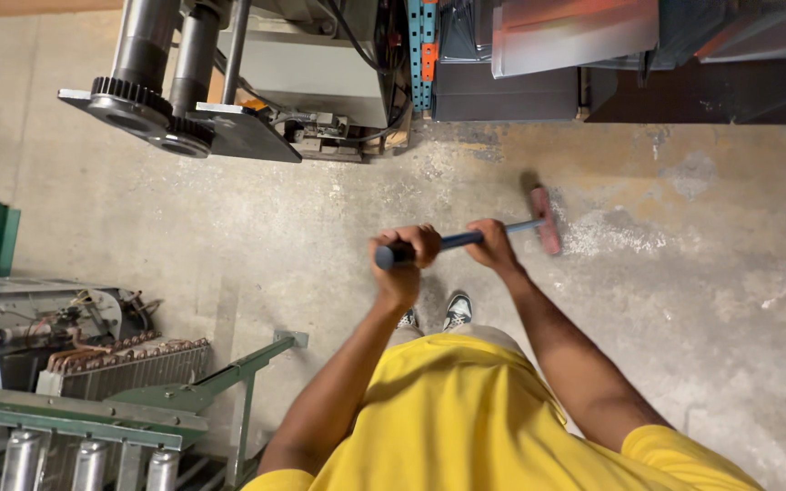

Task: The person sweeps a concrete floor in a workshop using a blue-handled push broom. They move back and forth across the floor, sweeping debris toward a central area while navigating around machinery and storage racks.

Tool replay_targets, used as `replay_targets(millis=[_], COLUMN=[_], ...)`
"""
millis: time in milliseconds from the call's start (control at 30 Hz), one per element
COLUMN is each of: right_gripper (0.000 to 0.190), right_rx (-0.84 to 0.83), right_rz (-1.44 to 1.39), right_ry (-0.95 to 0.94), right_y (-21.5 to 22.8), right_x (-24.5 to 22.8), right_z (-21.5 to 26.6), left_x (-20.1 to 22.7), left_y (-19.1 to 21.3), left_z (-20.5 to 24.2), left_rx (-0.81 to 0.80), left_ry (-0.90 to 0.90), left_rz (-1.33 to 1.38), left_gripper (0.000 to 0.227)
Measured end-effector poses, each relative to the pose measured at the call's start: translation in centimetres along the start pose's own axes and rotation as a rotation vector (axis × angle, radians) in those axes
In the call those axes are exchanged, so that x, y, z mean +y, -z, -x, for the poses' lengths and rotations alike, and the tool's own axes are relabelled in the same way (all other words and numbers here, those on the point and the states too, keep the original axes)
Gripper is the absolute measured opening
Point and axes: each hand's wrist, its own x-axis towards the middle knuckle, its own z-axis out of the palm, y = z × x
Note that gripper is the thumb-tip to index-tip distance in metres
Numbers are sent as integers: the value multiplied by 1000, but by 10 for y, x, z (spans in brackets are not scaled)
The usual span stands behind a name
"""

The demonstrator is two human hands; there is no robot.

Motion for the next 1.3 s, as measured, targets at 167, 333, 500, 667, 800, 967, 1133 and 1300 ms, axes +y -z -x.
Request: replay_targets(millis=[167, 333, 500, 667, 800, 967, 1133, 1300], right_gripper=[17, 15, 14, 20, 27, 51, 38, 24], right_rx=[-150, -231, -290, -126, -90, -162, -255, -267], right_rz=[173, 240, 171, 78, 31, -186, -148, 47], right_ry=[16, 59, 93, 48, -167, -258, -63, 40], right_y=[60, 81, 46, -25, -67, -59, -56, -74], right_x=[71, 110, 114, 21, -77, -202, -197, -79], right_z=[-19, -43, -67, -81, -84, -72, -60, -66], left_x=[-88, -139, -107, -16, 59, 100, 110, 96], left_y=[-4, -7, 9, 9, -12, -32, -22, -5], left_z=[10, 10, -8, -54, -78, -67, -40, -11], left_rx=[-39, -18, 47, 59, 18, -22, 39, 96], left_ry=[-107, -150, -122, -168, -171, -144, -200, -195], left_rz=[-20, -34, 29, -28, -173, -215, -201, -106], left_gripper=[55, 55, 53, 58, 58, 56, 60, 56])
